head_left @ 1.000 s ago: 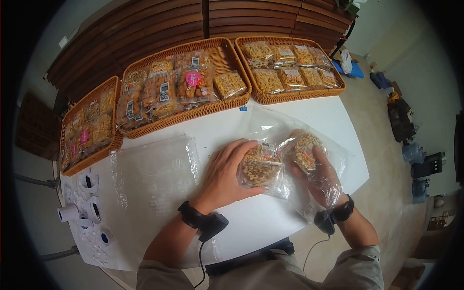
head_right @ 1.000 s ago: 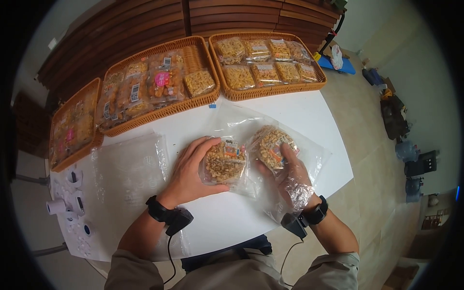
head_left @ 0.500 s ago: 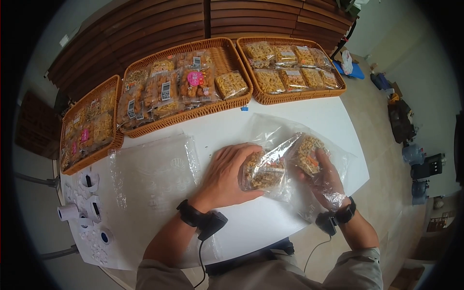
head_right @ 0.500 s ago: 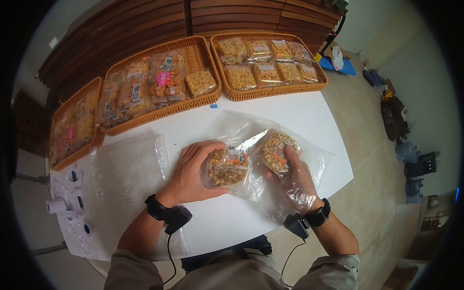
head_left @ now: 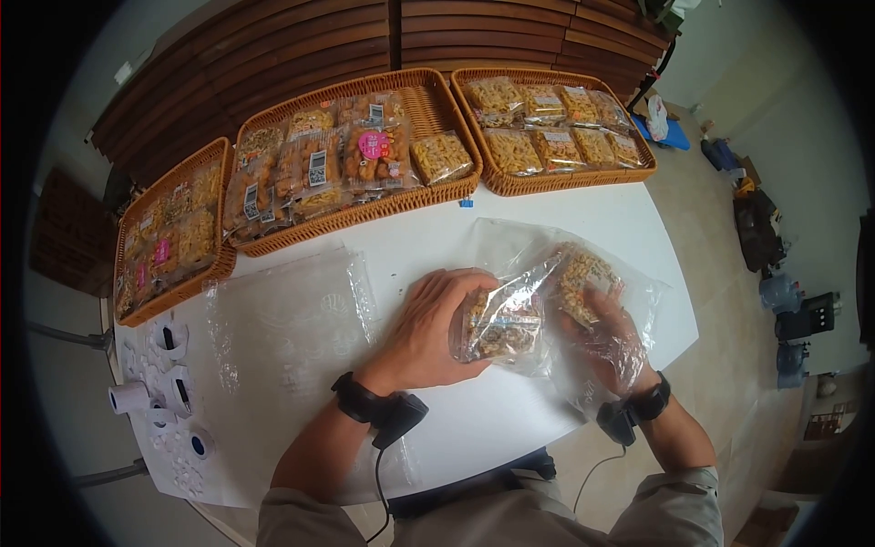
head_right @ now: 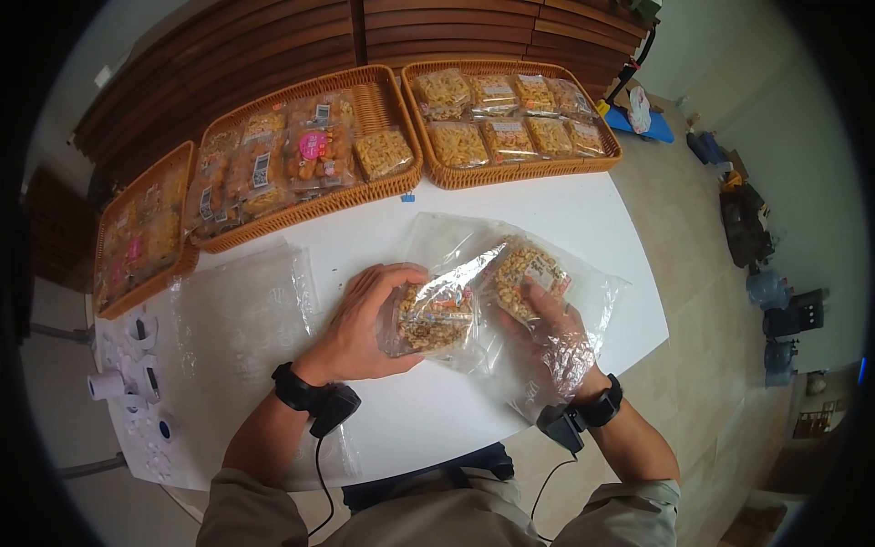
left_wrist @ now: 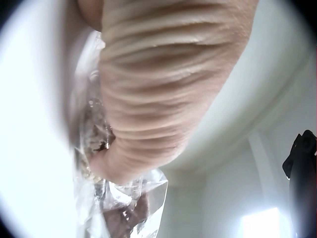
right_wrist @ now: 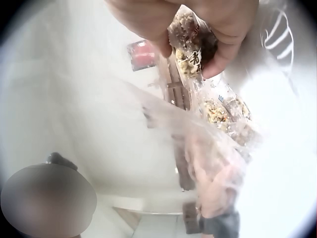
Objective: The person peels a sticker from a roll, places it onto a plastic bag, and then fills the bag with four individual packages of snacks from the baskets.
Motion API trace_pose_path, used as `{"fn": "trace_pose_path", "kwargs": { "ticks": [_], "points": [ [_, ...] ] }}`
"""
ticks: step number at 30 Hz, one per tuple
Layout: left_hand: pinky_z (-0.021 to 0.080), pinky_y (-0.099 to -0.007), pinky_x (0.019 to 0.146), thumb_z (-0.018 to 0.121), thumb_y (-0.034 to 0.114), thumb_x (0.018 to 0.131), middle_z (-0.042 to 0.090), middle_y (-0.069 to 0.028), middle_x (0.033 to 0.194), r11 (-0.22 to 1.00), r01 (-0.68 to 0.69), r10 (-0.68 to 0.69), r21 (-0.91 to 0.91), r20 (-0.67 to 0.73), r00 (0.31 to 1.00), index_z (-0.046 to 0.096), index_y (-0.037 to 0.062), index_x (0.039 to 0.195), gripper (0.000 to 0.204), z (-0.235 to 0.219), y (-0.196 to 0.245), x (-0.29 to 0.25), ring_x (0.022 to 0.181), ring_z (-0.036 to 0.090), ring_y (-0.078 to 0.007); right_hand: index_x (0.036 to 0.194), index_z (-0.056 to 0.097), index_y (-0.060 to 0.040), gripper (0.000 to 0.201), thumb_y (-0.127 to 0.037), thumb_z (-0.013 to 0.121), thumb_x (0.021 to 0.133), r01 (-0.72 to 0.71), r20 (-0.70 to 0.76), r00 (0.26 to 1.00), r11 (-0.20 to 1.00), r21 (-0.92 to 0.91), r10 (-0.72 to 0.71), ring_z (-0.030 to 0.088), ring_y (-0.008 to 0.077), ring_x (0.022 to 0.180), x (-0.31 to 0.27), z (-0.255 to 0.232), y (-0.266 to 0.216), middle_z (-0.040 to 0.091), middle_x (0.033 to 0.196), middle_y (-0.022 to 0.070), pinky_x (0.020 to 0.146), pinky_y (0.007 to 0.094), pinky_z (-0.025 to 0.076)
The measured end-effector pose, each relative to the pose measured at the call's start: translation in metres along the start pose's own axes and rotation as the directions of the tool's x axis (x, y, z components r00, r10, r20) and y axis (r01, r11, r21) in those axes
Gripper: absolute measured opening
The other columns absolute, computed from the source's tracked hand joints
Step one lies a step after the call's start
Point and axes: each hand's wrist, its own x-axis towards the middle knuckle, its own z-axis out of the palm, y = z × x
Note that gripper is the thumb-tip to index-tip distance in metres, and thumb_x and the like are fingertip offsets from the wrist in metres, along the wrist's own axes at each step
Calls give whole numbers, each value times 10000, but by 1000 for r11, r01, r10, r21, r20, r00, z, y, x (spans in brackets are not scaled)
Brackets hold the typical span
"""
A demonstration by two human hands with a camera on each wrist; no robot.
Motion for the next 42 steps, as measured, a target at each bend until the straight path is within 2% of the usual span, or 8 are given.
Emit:
{"fn": "trace_pose_path", "kwargs": {
  "ticks": [7,13,22,28,33,35,38,42],
  "points": [
    [235,-463,1191,849,158,619,499,-129,1414,998,56,-55,-15,42,998,364,95,1467,980,-1,3,-2,1347,429,-346,1306,541,7,487,-252,719,934,20,30,999,947,-321,-11,678,190,987,-14,-11,-19,655,1186,93,776,303,586],
    [239,-450,1204,861,262,684,354,-167,1555,996,38,-38,-77,3,999,276,60,1554,1067,-3,0,-3,1442,329,-342,1259,543,43,414,-214,674,963,-105,3,994,978,183,107,689,204,941,-17,-14,-22,644,1175,128,704,247,614],
    [277,-438,1182,673,161,904,297,-192,1596,982,38,-57,-184,-98,994,222,32,1571,816,6,-13,-4,1474,298,-326,1258,550,31,373,-160,666,959,-25,47,998,970,-242,38,675,173,925,1,-27,-19,636,1109,76,690,285,601],
    [306,-441,1171,658,103,895,345,-206,1568,966,25,-56,-257,-114,992,202,27,1566,815,10,-17,-4,1430,371,-354,1265,552,3,353,-147,653,962,-64,0,998,996,-56,64,653,147,881,5,-22,-20,623,1099,46,681,296,586],
    [224,-482,1195,598,9,876,288,-229,1599,949,4,-26,-316,-64,998,98,60,1591,875,9,-14,-2,1499,261,-336,1351,483,-2,450,-181,642,970,373,326,920,735,-567,-215,661,151,825,17,-45,-3,624,1118,51,681,269,586],
    [221,-497,1195,597,5,860,273,-238,1603,942,31,-49,-335,-44,998,63,75,1596,912,7,-10,-2,1501,251,-350,1380,455,1,488,-194,638,972,322,310,937,751,-577,-164,669,159,810,18,-42,-8,627,1131,60,672,262,594],
    [223,-515,1192,612,19,837,262,-243,1607,932,67,-79,-357,-19,997,24,90,1600,966,6,-8,-3,1500,244,-369,1403,433,8,518,-211,630,976,-102,88,987,951,-290,133,683,172,821,12,-9,-32,628,1156,76,655,254,605],
    [273,-522,1167,647,58,809,259,-246,1606,921,96,-105,-377,-4,994,12,99,1602,1017,4,-7,-3,1455,343,-377,1384,446,28,500,-221,612,983,-122,104,982,952,-281,157,699,186,864,22,-17,-30,626,1193,95,644,256,609]
  ]
}}
